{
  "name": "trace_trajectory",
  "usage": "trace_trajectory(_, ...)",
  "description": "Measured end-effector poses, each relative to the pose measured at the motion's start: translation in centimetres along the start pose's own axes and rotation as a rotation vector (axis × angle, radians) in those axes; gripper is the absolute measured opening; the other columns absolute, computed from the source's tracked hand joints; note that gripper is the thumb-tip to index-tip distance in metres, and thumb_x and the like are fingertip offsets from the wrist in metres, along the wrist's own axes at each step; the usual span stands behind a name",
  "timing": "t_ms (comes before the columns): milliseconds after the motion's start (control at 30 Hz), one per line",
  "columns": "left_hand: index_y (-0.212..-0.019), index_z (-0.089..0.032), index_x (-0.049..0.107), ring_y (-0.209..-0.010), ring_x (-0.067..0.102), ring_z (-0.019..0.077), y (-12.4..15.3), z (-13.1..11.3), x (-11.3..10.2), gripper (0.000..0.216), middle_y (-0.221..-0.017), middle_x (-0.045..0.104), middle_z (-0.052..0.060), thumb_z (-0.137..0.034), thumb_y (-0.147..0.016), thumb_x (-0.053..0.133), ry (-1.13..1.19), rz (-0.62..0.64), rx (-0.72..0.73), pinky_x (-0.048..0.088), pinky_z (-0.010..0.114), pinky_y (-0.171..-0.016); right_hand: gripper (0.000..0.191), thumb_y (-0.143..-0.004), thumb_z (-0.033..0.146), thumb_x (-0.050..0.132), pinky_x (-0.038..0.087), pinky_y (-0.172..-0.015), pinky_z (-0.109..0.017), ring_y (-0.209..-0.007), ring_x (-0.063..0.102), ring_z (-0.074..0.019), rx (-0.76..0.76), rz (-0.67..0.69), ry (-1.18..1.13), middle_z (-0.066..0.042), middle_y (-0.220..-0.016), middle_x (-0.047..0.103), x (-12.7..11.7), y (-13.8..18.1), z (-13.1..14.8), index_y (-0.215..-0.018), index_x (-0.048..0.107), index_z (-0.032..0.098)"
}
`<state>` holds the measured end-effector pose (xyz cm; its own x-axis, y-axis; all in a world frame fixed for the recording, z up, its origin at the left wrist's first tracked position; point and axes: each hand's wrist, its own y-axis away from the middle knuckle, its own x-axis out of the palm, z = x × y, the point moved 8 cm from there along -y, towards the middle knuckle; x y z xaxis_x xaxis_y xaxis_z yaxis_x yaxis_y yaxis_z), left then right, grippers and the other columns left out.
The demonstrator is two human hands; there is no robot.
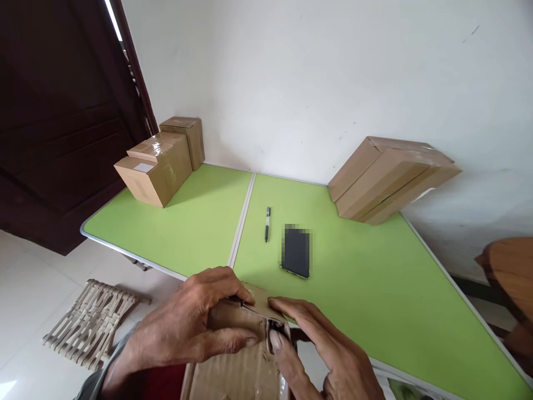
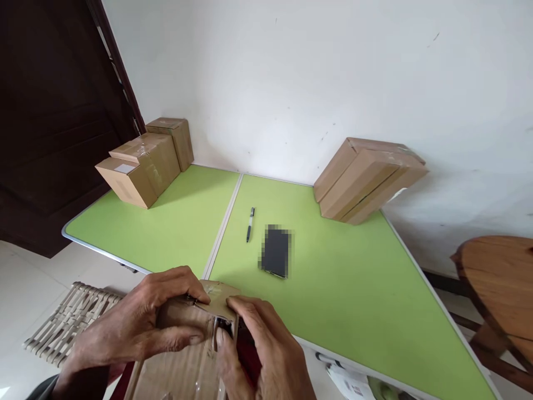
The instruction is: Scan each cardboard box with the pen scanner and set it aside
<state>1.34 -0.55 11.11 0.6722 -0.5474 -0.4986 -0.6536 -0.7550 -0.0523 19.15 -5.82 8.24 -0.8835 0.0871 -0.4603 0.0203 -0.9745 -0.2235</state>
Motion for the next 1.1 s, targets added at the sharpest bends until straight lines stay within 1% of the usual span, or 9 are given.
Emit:
trace_trajectory(233, -0.113, -0.023, 0.069, -0.092, 0.067, 0.0220, -0.2, -1.1, 0.3, 0.031, -0.103, 0.070, 0.002, -0.049, -0.097, 0.075, -0.322, 0.040, -0.030, 0.047, 0.032, -0.076, 0.034, -0.098, 0.027, 0.055, 0.067, -0.074, -0.036, -0.088, 0.079, -0.0264, -0.071, -0.020, 0.167, -0.008, -0.107, 0.080, 0.9, -0.4, 1.2, -0.126, 0.075, 0.027)
trace_trajectory(400, -0.103, -0.022, 0.068, -0.089, 0.065, 0.0238, -1.5, -1.7, 0.7, 0.024, -0.100, 0.069, 0.003, -0.046, -0.098, 0.072, -0.455, 0.095, -0.046, 0.044, 0.034, -0.075, 0.042, -0.103, 0.035, 0.055, 0.063, -0.101, -0.041, -0.119, 0.075, -0.0298, -0.023, 0.127, -0.044, -0.008, -0.133, 0.076, 1.6, -1.2, 1.5, -0.144, 0.069, 0.034)
trace_trajectory(533, -0.095, -0.021, 0.065, -0.087, 0.063, 0.0245, -2.3, -1.7, 1.5, 0.019, -0.096, 0.069, 0.004, -0.037, -0.091, 0.075, -0.471, 0.094, -0.053, 0.042, 0.034, -0.071, 0.027, -0.093, 0.049, 0.072, 0.066, -0.094, -0.043, -0.111, 0.077, -0.0341, 0.099, 0.082, -0.275, -0.005, -0.118, 0.081, 0.4, -0.6, 0.2, -0.118, 0.082, 0.040)
trace_trajectory(633, -0.086, -0.021, 0.062, -0.082, 0.061, 0.0226, -2.5, -1.2, 1.6, 0.010, -0.089, 0.066, 0.003, -0.025, -0.084, 0.071, -0.472, 0.048, -0.088, 0.040, 0.034, -0.069, 0.031, -0.095, 0.057, 0.068, 0.066, -0.090, -0.043, -0.105, 0.077, -0.0333, 0.224, 0.090, -0.302, -0.006, -0.110, 0.082, 0.1, -1.4, -2.0, -0.108, 0.083, 0.033)
trace_trajectory(767, -0.076, -0.021, 0.054, -0.075, 0.056, 0.0194, -2.2, -0.9, 1.7, 0.010, -0.081, 0.061, 0.001, -0.016, -0.077, 0.062, -0.502, 0.022, -0.112, 0.037, 0.033, -0.066, 0.046, -0.105, 0.057, 0.049, 0.059, -0.063, -0.033, -0.075, 0.075, -0.0257, 0.310, 0.069, 0.027, -0.007, -0.086, 0.077, 0.9, -7.2, -6.8, -0.091, 0.073, 0.022)
trace_trajectory(800, -0.075, -0.021, 0.053, -0.074, 0.056, 0.0189, -2.1, -0.9, 1.7, 0.010, -0.080, 0.061, 0.000, -0.015, -0.076, 0.061, -0.507, 0.019, -0.114, 0.036, 0.033, -0.065, 0.041, -0.106, 0.049, 0.048, 0.056, -0.064, -0.032, -0.073, 0.074, -0.0241, 0.354, 0.077, 0.209, -0.006, -0.081, 0.075, 1.4, -9.2, -8.4, -0.085, 0.070, 0.022)
trace_trajectory(900, -0.073, -0.022, 0.052, -0.072, 0.055, 0.0181, -1.8, -0.7, 1.6, 0.012, -0.079, 0.061, 0.000, -0.015, -0.074, 0.061, -0.496, -0.010, -0.120, 0.033, 0.033, -0.063, 0.022, -0.100, 0.024, 0.062, 0.055, -0.083, -0.036, -0.093, 0.074, -0.0276, 0.439, 0.013, 0.377, -0.013, -0.088, 0.077, 2.8, -14.7, -12.2, -0.081, 0.068, 0.017)
trace_trajectory(967, -0.072, -0.021, 0.053, -0.073, 0.056, 0.0180, -1.6, -0.5, 1.3, 0.013, -0.078, 0.062, 0.000, -0.016, -0.075, 0.065, -0.471, -0.045, -0.120, 0.033, 0.032, -0.064, 0.017, -0.101, 0.026, 0.067, 0.056, -0.089, -0.039, -0.097, 0.074, -0.0249, 0.500, -0.023, 0.410, -0.011, -0.098, 0.076, 3.4, -17.0, -14.1, -0.089, 0.070, 0.015)
trace_trajectory(1100, -0.079, -0.021, 0.065, -0.078, 0.062, 0.0194, -1.3, -0.1, 0.6, 0.012, -0.081, 0.067, 0.000, -0.027, -0.084, 0.074, -0.374, -0.068, -0.106, 0.039, 0.032, -0.068, 0.029, -0.107, 0.042, 0.063, 0.061, -0.086, -0.037, -0.091, 0.073, -0.0175, 0.547, -0.029, 0.358, -0.004, -0.105, 0.074, 4.0, -18.5, -16.3, -0.105, 0.072, 0.014)
